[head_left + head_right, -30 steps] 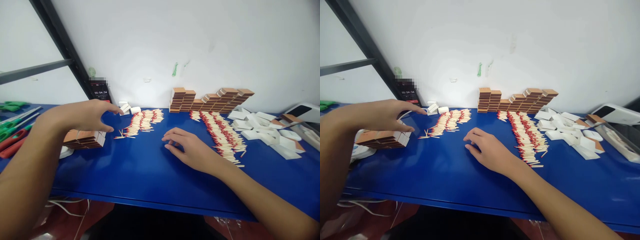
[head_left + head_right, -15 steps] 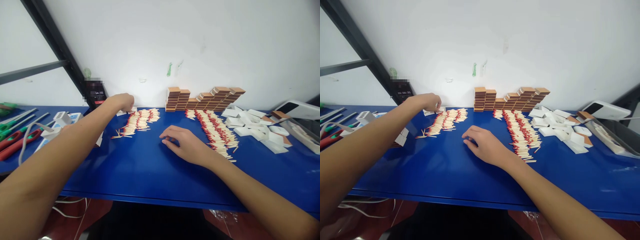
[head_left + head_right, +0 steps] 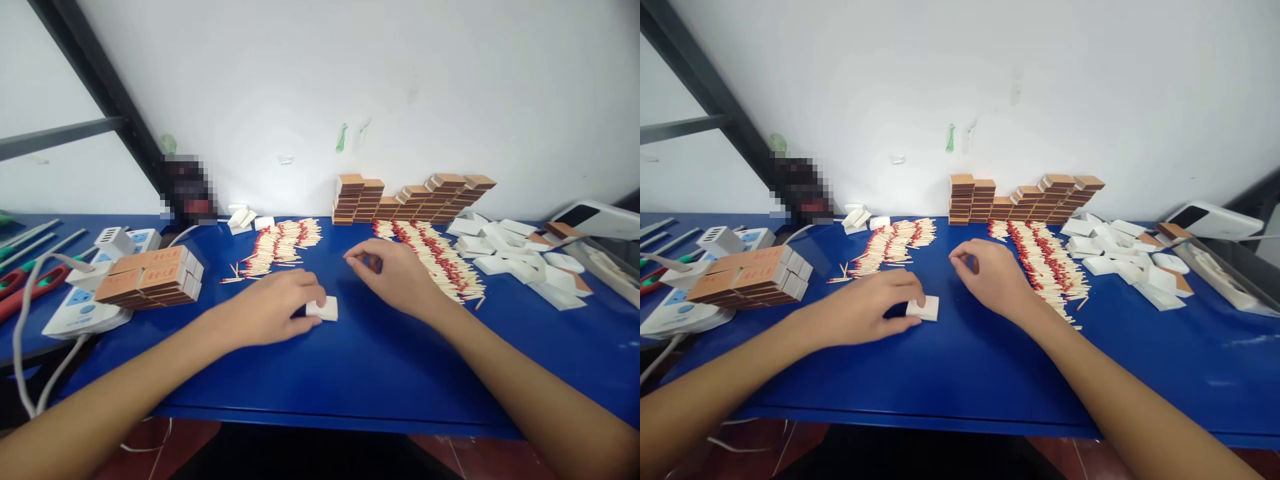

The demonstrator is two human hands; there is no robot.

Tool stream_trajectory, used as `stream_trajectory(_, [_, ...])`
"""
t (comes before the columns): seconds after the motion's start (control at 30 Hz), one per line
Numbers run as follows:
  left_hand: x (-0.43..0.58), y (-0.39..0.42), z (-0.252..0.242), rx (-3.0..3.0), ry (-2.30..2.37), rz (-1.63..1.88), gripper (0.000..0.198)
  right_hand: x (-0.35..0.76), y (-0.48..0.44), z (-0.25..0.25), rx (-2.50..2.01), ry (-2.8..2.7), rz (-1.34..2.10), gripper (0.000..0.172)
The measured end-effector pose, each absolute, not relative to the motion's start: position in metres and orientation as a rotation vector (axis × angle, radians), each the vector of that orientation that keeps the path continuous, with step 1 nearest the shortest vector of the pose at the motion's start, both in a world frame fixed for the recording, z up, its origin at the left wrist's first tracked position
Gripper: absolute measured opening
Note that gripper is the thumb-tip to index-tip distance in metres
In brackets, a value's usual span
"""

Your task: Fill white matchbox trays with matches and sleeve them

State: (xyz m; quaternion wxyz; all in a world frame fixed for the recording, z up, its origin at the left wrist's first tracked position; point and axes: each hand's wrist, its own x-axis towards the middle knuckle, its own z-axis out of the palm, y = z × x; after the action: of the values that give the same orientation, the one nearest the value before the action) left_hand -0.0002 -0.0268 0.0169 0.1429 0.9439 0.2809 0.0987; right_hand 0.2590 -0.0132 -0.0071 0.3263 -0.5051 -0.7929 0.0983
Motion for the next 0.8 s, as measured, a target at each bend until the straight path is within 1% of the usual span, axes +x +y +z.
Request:
stream_trajectory(0.17, [0.002, -0.042, -0.010, 2.570, 0.697, 0.524, 0.037, 0.242, 0.008, -0.011, -1.299, -2.139, 0.511, 0.011])
stream_trajectory(0.33, [0.008, -0.044, -0.018, 2.501, 0.584, 0.562, 0.040, 0.198, 0.026, -0.007, -1.034, -2.320, 0.565, 0.004])
stream_trajectory(0.4, [0.010, -0.046, -0.021, 2.493, 0.563, 0.552, 0.046, 0.177, 0.032, -0.002, -0.873, -2.377, 0.575, 0.003])
stream_trajectory(0.47, [0.011, -0.047, -0.022, 2.481, 0.563, 0.549, 0.054, 0.153, 0.037, 0.005, -0.751, -2.445, 0.541, 0.009])
stream_trajectory(0.5, [0.011, -0.048, -0.022, 2.474, 0.559, 0.549, 0.055, 0.140, 0.039, 0.008, -0.742, -2.476, 0.499, 0.014])
stream_trajectory(0.63, [0.010, -0.047, -0.024, 2.437, 0.516, 0.562, 0.043, 0.095, 0.041, 0.013, -0.960, -2.603, 0.315, 0.042])
stream_trajectory(0.67, [0.010, -0.046, -0.024, 2.422, 0.506, 0.575, 0.042, 0.086, 0.041, 0.013, -0.984, -2.636, 0.273, 0.046])
stream_trajectory(0.73, [0.009, -0.046, -0.025, 2.395, 0.490, 0.608, 0.040, 0.073, 0.042, 0.012, -0.998, -2.688, 0.210, 0.045])
stream_trajectory(0.8, [0.008, -0.045, -0.025, 2.384, 0.475, 0.629, 0.037, 0.065, 0.042, 0.011, -1.005, -2.723, 0.187, 0.039])
